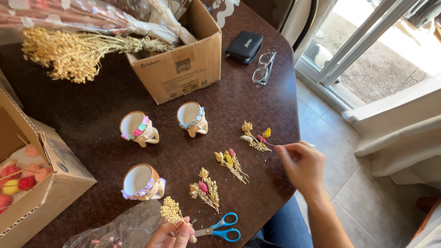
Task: Trimming dried flower stems with scissors and arranging them into small decorative pots on a table.
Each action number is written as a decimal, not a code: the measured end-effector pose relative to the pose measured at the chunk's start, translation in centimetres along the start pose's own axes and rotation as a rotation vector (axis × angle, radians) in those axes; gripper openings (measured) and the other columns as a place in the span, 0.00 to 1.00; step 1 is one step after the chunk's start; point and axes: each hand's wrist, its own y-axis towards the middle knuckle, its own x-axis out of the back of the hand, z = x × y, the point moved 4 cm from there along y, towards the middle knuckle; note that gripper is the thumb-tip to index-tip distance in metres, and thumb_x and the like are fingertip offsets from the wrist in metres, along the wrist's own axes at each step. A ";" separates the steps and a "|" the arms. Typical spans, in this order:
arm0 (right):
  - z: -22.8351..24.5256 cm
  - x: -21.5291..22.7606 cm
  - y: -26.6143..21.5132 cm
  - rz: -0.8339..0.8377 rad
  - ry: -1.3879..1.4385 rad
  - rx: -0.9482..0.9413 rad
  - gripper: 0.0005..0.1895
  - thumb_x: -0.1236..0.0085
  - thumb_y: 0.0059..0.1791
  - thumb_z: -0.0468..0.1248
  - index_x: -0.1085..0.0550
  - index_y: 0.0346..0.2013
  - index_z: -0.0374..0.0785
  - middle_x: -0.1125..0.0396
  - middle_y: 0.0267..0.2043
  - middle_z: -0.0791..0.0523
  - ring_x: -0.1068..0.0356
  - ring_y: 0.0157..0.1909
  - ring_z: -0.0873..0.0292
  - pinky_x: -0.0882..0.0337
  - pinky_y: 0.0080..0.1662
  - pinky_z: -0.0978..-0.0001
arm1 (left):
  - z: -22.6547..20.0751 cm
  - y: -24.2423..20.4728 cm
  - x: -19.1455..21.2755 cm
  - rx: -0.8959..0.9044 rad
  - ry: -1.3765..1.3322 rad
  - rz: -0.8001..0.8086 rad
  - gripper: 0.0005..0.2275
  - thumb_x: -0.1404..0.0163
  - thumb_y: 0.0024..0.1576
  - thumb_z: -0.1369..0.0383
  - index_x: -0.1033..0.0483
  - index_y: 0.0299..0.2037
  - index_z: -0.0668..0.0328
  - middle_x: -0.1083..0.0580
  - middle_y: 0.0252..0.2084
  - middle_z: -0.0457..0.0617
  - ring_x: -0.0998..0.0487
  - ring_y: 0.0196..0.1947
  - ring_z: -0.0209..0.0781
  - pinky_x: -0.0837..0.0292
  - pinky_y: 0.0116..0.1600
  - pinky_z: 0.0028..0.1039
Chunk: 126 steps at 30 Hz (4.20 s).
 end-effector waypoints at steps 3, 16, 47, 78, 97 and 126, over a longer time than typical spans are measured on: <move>0.6 -2.8 0.7 0.071 -0.048 0.025 0.08 0.31 0.44 0.47 0.17 0.24 0.49 0.35 0.20 0.64 0.35 0.26 0.64 0.36 0.36 0.69 | -0.5 0.3 0.0 0.019 0.019 -0.003 0.08 0.38 0.49 0.69 0.18 0.28 0.69 0.18 0.28 0.63 0.20 0.17 0.47 0.19 0.26 0.32; -0.7 -2.8 2.1 0.047 -0.002 0.145 0.06 0.35 0.50 0.39 0.20 0.28 0.46 0.42 0.22 0.63 0.40 0.26 0.64 0.38 0.36 0.69 | 0.2 -0.1 0.0 0.035 0.003 -0.034 0.06 0.37 0.49 0.71 0.18 0.28 0.68 0.16 0.37 0.61 0.18 0.22 0.46 0.18 0.26 0.32; 12.6 0.6 -7.9 0.351 0.557 0.386 0.03 0.38 0.46 0.35 0.20 0.28 0.43 0.27 0.25 0.61 0.33 0.27 0.66 0.35 0.34 0.75 | -11.1 -1.9 -6.4 0.129 -0.259 0.140 0.06 0.36 0.49 0.78 0.15 0.35 0.73 0.17 0.28 0.65 0.14 0.26 0.51 0.12 0.30 0.35; 14.4 -5.1 -15.9 0.622 0.892 0.303 0.03 0.33 0.47 0.35 0.19 0.31 0.38 0.24 0.31 0.56 0.26 0.31 0.62 0.28 0.34 0.72 | -14.7 -4.5 -2.7 -0.290 0.310 0.015 0.08 0.39 0.50 0.69 0.21 0.19 0.56 0.18 0.25 0.44 0.21 0.21 0.28 0.27 0.22 0.16; 11.1 -6.3 -14.7 0.746 0.952 -0.093 0.09 0.33 0.46 0.37 0.19 0.24 0.36 0.25 0.28 0.56 0.30 0.32 0.65 0.31 0.38 0.74 | -9.3 -2.9 -3.5 -0.049 -0.089 0.152 0.05 0.34 0.50 0.78 0.14 0.32 0.60 0.23 0.38 0.52 0.19 0.37 0.36 0.23 0.32 0.21; 10.9 -8.4 -20.1 0.594 1.342 -0.349 0.09 0.49 0.55 0.31 0.29 0.48 0.30 0.30 0.43 0.52 0.32 0.46 0.63 0.30 0.50 0.73 | -5.8 -4.8 -5.7 0.383 -0.646 0.029 0.04 0.42 0.56 0.77 0.24 0.36 0.67 0.18 0.41 0.64 0.18 0.40 0.48 0.24 0.49 0.30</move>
